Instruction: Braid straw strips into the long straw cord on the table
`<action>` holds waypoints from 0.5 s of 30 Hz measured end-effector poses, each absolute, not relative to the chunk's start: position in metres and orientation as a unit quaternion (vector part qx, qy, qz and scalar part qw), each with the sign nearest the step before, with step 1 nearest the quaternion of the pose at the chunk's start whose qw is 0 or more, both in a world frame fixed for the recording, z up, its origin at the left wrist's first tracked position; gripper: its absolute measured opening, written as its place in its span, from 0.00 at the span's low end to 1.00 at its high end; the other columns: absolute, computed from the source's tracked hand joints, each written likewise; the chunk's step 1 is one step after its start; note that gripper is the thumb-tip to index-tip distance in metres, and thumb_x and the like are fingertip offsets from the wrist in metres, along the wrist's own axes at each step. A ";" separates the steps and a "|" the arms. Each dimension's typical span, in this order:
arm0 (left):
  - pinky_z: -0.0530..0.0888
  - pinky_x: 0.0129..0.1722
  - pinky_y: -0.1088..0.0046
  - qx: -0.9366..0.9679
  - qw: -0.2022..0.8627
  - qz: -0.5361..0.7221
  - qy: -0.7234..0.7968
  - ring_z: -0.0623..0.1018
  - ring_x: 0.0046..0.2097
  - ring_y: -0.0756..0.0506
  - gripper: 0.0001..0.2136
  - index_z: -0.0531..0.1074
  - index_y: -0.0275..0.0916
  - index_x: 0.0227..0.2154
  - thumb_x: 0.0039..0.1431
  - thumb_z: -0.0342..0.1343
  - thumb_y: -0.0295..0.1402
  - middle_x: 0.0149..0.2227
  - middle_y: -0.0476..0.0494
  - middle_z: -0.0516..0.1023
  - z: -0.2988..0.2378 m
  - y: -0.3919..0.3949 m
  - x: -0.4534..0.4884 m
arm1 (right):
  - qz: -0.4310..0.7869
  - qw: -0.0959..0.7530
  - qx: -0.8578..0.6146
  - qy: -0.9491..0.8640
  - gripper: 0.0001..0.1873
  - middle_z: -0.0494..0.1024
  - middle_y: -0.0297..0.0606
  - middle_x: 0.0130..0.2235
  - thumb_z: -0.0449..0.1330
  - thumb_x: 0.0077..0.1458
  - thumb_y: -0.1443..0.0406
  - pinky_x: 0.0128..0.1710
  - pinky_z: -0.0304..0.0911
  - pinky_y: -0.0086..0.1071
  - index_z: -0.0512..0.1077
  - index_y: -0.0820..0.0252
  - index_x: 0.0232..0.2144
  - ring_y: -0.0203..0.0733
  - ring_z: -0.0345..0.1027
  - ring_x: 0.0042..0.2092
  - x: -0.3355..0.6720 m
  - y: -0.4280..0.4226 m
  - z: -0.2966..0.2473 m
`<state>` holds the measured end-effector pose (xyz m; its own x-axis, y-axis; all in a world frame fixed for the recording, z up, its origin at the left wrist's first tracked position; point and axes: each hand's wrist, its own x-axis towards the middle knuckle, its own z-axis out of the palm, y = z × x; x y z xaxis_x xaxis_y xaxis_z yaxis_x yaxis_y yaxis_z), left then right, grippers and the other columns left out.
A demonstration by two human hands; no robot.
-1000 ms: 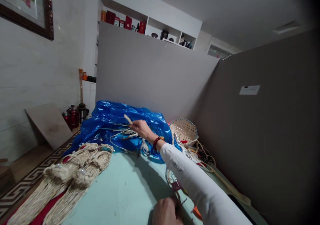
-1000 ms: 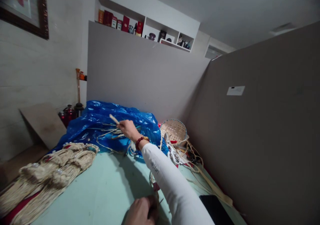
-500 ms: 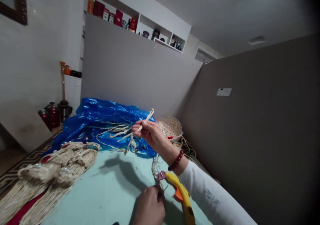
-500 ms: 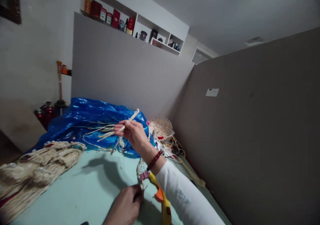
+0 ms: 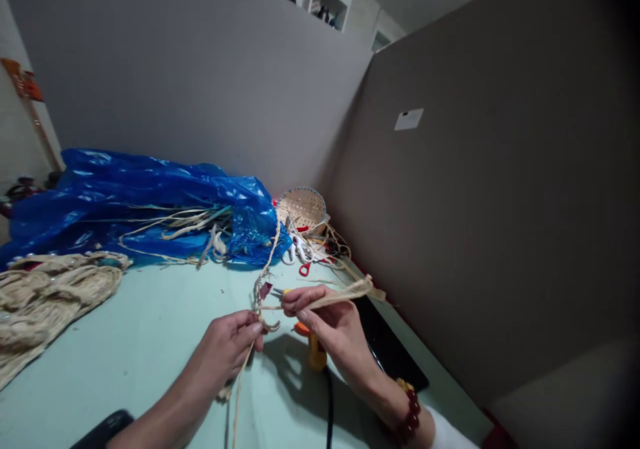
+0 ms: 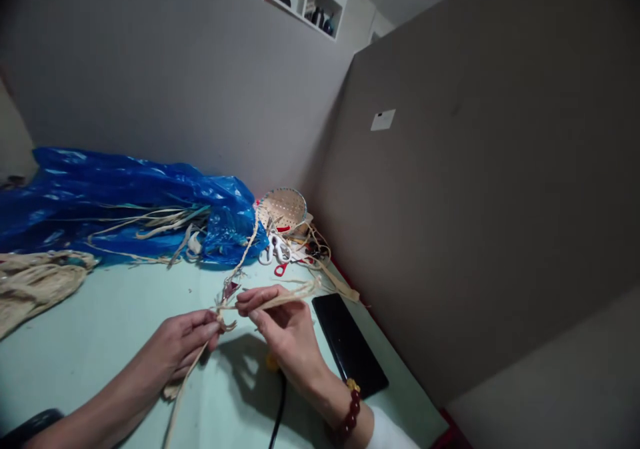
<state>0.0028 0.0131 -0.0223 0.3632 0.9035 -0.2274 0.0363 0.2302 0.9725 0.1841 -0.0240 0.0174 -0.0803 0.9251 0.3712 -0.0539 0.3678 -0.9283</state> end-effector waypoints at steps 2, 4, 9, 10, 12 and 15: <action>0.45 0.17 0.81 0.478 0.668 0.347 0.453 0.50 0.15 0.59 0.17 0.70 0.36 0.27 0.43 0.61 0.46 0.20 0.54 0.68 -0.018 0.010 0.001 | 0.370 0.568 -0.355 -0.644 0.05 0.78 0.41 0.41 0.58 0.59 0.64 0.44 0.69 0.38 0.73 0.55 0.31 0.44 0.74 0.42 0.188 -0.033 0.015; 0.43 0.16 0.82 0.459 0.680 0.353 0.450 0.48 0.15 0.61 0.17 0.69 0.36 0.27 0.43 0.62 0.45 0.19 0.55 0.67 -0.017 0.008 0.001 | 0.294 0.540 -0.310 -0.725 0.06 0.78 0.41 0.42 0.55 0.61 0.66 0.43 0.69 0.38 0.72 0.54 0.34 0.43 0.74 0.42 0.191 -0.040 0.010; 0.43 0.15 0.82 0.451 0.700 0.346 0.433 0.46 0.15 0.60 0.14 0.69 0.37 0.28 0.46 0.62 0.42 0.13 0.62 0.56 -0.019 0.007 0.002 | 0.122 0.379 -0.229 -0.888 0.11 0.77 0.45 0.48 0.50 0.63 0.69 0.41 0.69 0.35 0.69 0.54 0.45 0.42 0.71 0.43 0.192 -0.043 -0.010; 0.44 0.15 0.83 0.448 0.701 0.346 0.433 0.47 0.16 0.60 0.13 0.69 0.37 0.28 0.46 0.62 0.42 0.14 0.62 0.56 -0.019 0.006 0.002 | 0.103 0.355 -0.243 -0.897 0.12 0.76 0.46 0.48 0.49 0.63 0.71 0.42 0.69 0.35 0.69 0.55 0.44 0.42 0.71 0.43 0.191 -0.043 -0.012; 0.45 0.15 0.83 0.436 0.705 0.348 0.437 0.48 0.16 0.60 0.13 0.70 0.37 0.26 0.45 0.64 0.41 0.15 0.60 0.59 -0.018 0.005 0.003 | 0.079 0.337 -0.265 -0.900 0.11 0.76 0.46 0.47 0.49 0.62 0.72 0.42 0.69 0.34 0.68 0.57 0.43 0.42 0.70 0.42 0.190 -0.043 -0.014; 0.47 0.15 0.83 0.410 0.710 0.357 0.448 0.50 0.16 0.60 0.14 0.70 0.37 0.24 0.42 0.65 0.40 0.17 0.56 0.64 -0.013 0.001 0.004 | 0.061 0.326 -0.270 -0.904 0.08 0.76 0.47 0.45 0.50 0.62 0.72 0.41 0.68 0.32 0.68 0.61 0.39 0.41 0.68 0.40 0.189 -0.044 -0.013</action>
